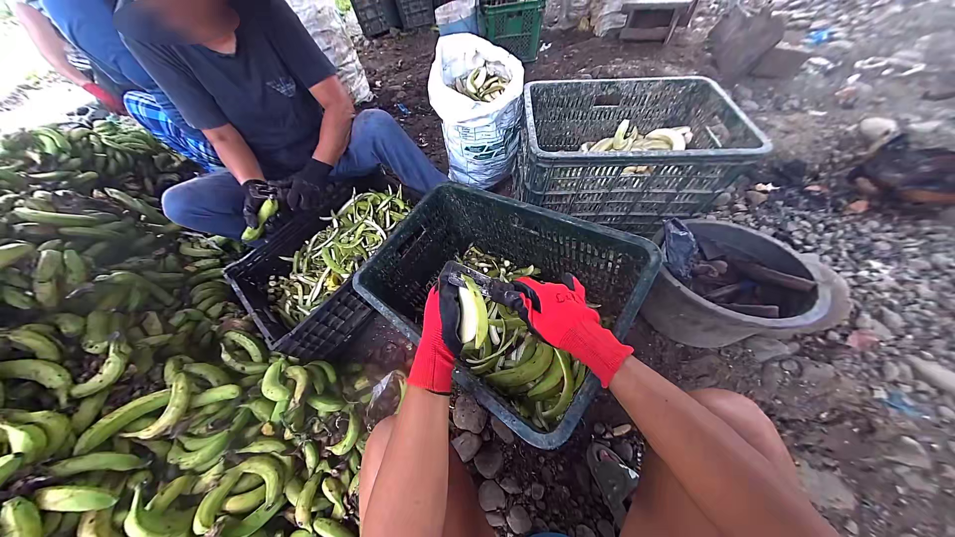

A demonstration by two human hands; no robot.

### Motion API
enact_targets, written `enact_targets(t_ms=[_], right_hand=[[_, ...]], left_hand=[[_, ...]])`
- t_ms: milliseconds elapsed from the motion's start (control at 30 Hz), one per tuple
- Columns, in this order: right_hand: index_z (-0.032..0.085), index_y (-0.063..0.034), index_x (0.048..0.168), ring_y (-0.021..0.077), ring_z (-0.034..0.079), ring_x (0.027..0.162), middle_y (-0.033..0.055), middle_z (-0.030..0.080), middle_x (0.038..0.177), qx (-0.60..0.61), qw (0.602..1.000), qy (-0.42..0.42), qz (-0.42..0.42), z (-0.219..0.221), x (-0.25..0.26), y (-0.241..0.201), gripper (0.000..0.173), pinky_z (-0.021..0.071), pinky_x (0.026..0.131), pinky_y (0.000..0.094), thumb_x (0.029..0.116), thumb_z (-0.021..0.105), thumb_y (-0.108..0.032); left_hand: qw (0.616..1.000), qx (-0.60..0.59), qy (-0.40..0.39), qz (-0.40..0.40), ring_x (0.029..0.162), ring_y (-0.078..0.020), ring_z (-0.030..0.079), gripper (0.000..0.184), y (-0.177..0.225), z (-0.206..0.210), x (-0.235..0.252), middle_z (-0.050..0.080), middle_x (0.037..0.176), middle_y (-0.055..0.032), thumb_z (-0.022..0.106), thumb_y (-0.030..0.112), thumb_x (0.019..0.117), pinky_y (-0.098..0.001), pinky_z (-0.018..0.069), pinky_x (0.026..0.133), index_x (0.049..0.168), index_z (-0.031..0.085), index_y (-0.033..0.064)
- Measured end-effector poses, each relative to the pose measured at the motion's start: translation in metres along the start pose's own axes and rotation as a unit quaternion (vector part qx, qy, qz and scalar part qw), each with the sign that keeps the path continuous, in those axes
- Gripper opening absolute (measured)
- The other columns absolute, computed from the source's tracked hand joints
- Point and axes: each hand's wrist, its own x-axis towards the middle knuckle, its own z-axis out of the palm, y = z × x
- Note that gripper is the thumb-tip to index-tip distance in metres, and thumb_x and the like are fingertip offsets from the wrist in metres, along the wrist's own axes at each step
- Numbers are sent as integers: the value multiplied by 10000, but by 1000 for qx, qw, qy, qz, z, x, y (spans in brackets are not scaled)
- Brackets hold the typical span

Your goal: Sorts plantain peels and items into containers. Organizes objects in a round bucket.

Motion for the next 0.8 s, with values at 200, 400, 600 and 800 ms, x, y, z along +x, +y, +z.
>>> enact_targets(t_ms=[200, 400, 600, 800], right_hand=[[636, -219, 1366, 357, 659, 1151, 148, 729, 1163, 70, 997, 33, -10, 2, 11, 21, 421, 384, 1065, 676, 1100, 395, -438], [673, -165, 1292, 359, 670, 1106, 162, 722, 1140, 122, 991, 25, -49, 5, 21, 39, 412, 455, 975, 668, 1097, 410, -415], [669, -181, 1317, 326, 664, 1163, 140, 718, 1199, 150, 987, 3, -51, 9, 26, 40, 439, 460, 1006, 643, 1100, 387, -438], [665, -167, 1319, 345, 660, 1177, 160, 704, 1237, 142, 988, -27, -47, 6, 38, 73, 515, 480, 985, 649, 1091, 364, -517]], left_hand=[[986, 147, -36, 74, 1051, -179, 623, 377, 22, 11, -21, 659, 1150, -178, 365, 186, 1099, -379, 496, 963, 1311, 598, -22], [971, 132, -114, 161, 1213, -113, 597, 480, 17, 3, -22, 634, 1323, -175, 352, 257, 1083, -296, 447, 1082, 1403, 545, -44], [972, 129, -127, 153, 1135, -81, 621, 485, 17, -3, -21, 662, 1256, -149, 343, 268, 1077, -276, 477, 1038, 1378, 562, -44], [981, -77, -144, 100, 579, -97, 624, 429, 15, 1, -20, 662, 705, -6, 268, 236, 1066, -248, 560, 567, 1152, 626, 17]])
